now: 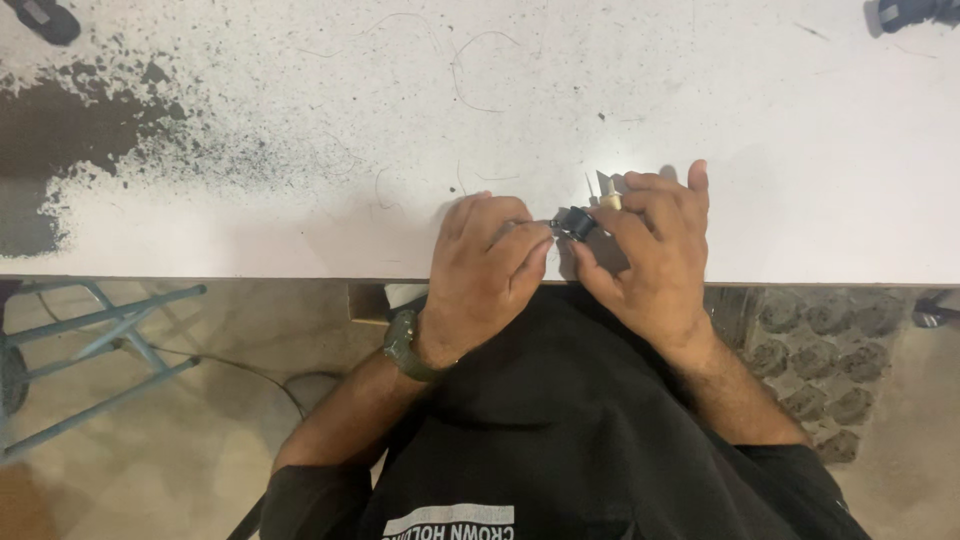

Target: The person sits at a white workbench assembling small black plastic and metal clutch components. They pick up parts one at a time, use a small hand tool to press and fit pieces together, set finished assemblies aside, and later work on larger clutch hub assemblies on the table.

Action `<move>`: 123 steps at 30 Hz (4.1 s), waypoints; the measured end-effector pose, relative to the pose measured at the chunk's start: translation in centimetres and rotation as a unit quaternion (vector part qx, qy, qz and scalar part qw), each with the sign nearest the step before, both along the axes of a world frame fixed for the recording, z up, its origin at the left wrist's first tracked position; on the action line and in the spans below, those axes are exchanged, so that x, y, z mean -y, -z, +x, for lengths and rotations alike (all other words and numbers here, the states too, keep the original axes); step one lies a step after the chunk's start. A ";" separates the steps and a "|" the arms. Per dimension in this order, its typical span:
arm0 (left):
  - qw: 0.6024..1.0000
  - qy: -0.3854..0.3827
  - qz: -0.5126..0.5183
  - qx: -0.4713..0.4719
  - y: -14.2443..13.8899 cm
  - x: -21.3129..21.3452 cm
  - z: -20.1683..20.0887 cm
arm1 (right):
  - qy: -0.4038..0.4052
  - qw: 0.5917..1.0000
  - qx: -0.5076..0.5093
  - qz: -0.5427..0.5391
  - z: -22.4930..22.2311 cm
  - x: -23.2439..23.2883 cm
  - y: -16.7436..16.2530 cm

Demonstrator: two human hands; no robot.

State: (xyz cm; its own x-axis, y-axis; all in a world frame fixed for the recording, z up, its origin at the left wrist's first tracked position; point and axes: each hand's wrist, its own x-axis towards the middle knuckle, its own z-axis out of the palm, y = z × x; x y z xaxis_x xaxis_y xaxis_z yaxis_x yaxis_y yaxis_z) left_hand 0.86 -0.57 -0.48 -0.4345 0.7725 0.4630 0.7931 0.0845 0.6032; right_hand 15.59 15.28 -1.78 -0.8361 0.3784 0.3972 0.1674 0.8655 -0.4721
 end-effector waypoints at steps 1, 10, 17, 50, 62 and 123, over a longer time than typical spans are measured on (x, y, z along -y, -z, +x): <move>1.000 0.007 0.011 0.006 -0.1 -0.2 0.0 | -0.006 1.000 -0.002 0.003 0.0 0.0 0.1; 0.996 0.002 0.005 0.093 -0.2 -1.9 -0.7 | -0.061 0.998 0.001 0.001 0.2 -0.2 0.2; 0.998 0.026 0.006 0.061 -0.2 -0.3 -0.9 | -0.025 1.000 -0.002 -0.006 0.5 -0.2 0.5; 0.992 0.065 -0.026 -0.105 0.3 -0.7 -0.9 | -0.015 1.000 -0.002 -0.011 0.5 0.1 0.4; 0.987 0.129 -0.007 -0.098 -0.6 -1.7 -1.2 | -0.044 0.999 0.009 -0.010 0.4 -0.2 0.3; 0.985 0.085 -0.103 0.109 -1.8 -3.6 -2.8 | 0.062 0.989 -0.123 -0.049 2.9 -2.3 1.8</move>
State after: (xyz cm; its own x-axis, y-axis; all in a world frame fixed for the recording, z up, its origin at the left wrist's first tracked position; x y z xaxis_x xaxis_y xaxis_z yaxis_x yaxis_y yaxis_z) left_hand -1.89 3.00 1.27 -0.3614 0.9109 0.1988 0.6605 0.0997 0.7441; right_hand 18.45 17.54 -3.61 -0.6639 0.5186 0.5388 0.1394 0.7937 -0.5921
